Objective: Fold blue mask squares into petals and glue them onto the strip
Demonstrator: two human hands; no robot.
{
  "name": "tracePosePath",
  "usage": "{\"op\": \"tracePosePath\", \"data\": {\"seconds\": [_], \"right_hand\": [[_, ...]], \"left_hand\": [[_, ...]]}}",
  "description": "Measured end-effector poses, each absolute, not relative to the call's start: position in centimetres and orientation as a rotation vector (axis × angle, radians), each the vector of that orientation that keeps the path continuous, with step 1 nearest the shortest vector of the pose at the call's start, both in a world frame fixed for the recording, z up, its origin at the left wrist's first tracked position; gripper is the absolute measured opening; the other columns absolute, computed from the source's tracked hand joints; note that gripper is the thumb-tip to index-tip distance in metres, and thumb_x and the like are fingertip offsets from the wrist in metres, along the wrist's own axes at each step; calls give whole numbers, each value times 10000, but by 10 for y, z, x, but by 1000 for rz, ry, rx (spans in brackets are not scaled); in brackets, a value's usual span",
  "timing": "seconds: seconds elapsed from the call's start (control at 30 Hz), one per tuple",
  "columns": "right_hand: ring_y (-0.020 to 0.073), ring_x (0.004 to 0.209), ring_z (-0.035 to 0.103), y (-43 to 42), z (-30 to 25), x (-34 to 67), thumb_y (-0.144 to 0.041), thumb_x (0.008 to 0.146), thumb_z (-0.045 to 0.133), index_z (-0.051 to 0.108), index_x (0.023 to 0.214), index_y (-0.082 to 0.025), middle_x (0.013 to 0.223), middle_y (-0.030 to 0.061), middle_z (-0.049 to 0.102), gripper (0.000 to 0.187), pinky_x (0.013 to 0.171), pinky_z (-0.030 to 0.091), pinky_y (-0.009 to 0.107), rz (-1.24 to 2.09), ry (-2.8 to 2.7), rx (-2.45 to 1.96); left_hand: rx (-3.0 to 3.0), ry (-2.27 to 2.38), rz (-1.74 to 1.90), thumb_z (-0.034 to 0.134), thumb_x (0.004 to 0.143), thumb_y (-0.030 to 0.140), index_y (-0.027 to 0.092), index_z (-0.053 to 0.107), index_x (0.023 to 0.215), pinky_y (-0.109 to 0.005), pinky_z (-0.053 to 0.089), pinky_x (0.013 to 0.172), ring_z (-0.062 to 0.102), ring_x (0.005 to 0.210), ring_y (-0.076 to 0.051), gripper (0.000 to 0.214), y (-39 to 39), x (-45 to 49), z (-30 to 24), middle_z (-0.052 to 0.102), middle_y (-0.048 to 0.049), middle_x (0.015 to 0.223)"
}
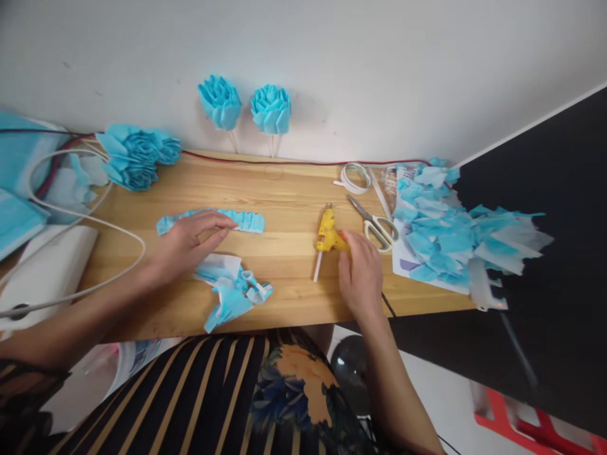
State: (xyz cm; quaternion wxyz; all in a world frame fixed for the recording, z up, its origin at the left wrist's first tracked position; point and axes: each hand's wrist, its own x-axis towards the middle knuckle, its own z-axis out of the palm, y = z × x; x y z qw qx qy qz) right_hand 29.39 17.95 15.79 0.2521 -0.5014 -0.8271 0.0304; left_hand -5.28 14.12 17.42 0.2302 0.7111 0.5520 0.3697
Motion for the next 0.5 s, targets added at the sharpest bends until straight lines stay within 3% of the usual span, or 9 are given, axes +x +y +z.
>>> {"op": "tracePosePath", "data": {"seconds": [0.13, 0.23, 0.5], "right_hand": [[359, 1271, 553, 191, 152, 306, -250, 912, 500, 419, 1439, -100, 1319, 223, 626, 554, 1055, 413, 588, -13, -2365, -1535], [350, 1213, 600, 198, 149, 304, -272, 915, 519, 342, 1491, -129, 1259, 187, 675, 619, 1100, 343, 622, -18, -2391, -1588], [350, 1125, 648, 226, 141, 329, -251, 944, 471, 368, 1484, -172, 1188, 171, 712, 555, 1106, 333, 620, -83, -2338, -1544]], "left_hand": [[2013, 1593, 1130, 497, 936, 210, 187, 717, 1020, -353, 521, 931, 681, 1001, -201, 237, 155, -57, 178, 751, -57, 1037], [2027, 1719, 1179, 495, 941, 230, 191, 717, 1027, -367, 516, 948, 675, 1013, -208, 242, 157, -65, 177, 745, -59, 1033], [2114, 1761, 1108, 488, 952, 253, 194, 722, 1053, -379, 519, 927, 667, 1010, -222, 261, 153, -79, 167, 740, -77, 1040]]}}
